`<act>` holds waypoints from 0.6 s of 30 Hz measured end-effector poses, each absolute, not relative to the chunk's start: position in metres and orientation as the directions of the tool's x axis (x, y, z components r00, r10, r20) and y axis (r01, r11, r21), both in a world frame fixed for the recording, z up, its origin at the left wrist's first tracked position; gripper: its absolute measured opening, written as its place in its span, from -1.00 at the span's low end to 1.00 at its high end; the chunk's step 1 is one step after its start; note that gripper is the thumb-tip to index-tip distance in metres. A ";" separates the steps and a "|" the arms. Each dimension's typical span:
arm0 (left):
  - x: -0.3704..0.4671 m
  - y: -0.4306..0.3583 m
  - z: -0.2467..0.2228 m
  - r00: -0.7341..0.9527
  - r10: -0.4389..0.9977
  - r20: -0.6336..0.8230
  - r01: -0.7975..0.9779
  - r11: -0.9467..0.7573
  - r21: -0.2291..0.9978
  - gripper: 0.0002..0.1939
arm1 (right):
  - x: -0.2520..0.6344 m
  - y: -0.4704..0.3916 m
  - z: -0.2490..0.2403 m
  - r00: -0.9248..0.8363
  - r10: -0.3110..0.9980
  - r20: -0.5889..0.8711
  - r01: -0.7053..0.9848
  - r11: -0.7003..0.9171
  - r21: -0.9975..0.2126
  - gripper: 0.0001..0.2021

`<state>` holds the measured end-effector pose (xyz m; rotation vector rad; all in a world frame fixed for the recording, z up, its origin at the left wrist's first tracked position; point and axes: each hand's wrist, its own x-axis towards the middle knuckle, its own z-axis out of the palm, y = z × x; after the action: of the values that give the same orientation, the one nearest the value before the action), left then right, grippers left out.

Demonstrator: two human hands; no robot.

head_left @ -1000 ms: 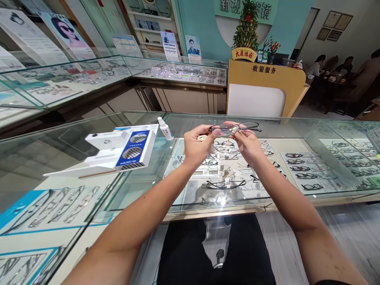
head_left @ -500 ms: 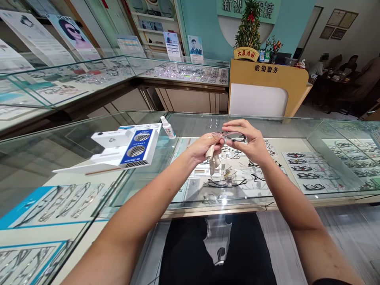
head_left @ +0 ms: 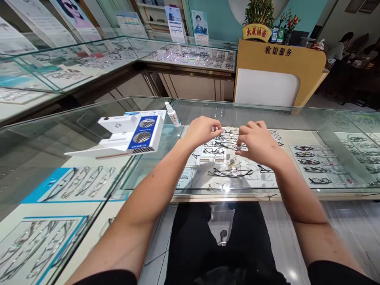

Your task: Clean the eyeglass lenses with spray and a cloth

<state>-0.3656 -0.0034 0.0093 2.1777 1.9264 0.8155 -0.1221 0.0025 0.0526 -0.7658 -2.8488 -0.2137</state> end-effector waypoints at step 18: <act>-0.331 -0.008 0.004 0.390 0.918 0.074 0.904 -0.397 0.158 -0.87 | -0.157 -0.003 0.024 -0.867 0.474 -0.155 0.458 0.880 0.125 -0.81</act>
<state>-0.3305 -0.0078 0.0041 2.5415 1.6712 0.2280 -0.1568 -0.0031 0.0245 -0.8055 -3.2215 -0.1406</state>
